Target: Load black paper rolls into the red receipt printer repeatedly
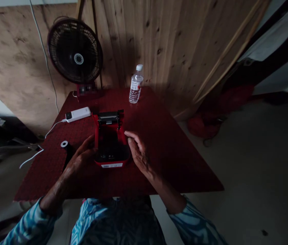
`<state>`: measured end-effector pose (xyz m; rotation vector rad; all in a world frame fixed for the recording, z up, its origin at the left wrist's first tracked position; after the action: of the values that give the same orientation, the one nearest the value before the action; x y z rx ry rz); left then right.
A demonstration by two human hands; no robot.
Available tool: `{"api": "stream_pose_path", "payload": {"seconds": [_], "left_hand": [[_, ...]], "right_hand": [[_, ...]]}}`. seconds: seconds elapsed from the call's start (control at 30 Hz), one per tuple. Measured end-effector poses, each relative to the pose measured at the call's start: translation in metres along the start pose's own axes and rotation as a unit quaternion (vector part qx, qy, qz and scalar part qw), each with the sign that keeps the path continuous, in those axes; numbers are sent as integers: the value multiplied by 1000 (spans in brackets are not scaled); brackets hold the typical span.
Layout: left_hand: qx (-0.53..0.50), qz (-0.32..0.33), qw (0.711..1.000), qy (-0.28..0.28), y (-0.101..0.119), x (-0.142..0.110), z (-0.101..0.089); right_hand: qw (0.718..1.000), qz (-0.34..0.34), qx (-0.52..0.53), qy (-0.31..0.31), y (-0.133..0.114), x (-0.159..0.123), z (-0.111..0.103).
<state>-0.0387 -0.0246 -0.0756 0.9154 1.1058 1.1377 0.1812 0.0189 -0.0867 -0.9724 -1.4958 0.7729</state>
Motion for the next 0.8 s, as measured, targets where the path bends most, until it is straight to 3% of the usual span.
{"api": "stream_pose_path", "payload": {"seconds": [0.07, 0.13, 0.23, 0.3, 0.37, 0.43, 0.5, 0.6, 0.8], "left_hand": [[29, 11, 999, 12, 3, -2, -2], [61, 13, 998, 24, 4, -5, -2], [108, 2, 993, 40, 6, -14, -5], [155, 13, 984, 82, 12, -23, -12], [207, 51, 967, 140, 25, -36, -23], [235, 94, 947, 196, 39, -50, -36], [240, 115, 931, 248, 48, -64, -49], [239, 99, 917, 305, 49, -78, -70], [260, 106, 904, 321, 23, -82, -113]], "right_hand": [[999, -34, 4, -3, -3, 12, 2], [996, -71, -8, -44, -8, 27, 10], [969, -115, -93, -195, -24, 51, 33], [924, -107, -212, -299, -35, 62, 50], [844, -89, -353, -393, -44, 67, 64], [765, -78, -450, -454, -51, 67, 73], [728, -76, -487, -477, -56, 66, 79], [721, -75, -495, -479, -57, 66, 87], [709, -78, -504, -487, -46, 68, 94]]}}
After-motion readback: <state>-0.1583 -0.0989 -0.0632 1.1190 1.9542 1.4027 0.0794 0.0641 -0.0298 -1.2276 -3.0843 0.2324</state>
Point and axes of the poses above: each hand's wrist, its own x-axis towards the middle knuckle, its own z-axis out of the palm, y = z × x, the point moved 5 cm from there along x, towards the middle knuckle, and after that the axes turned 1 degree about z, right-handed, at the moved point
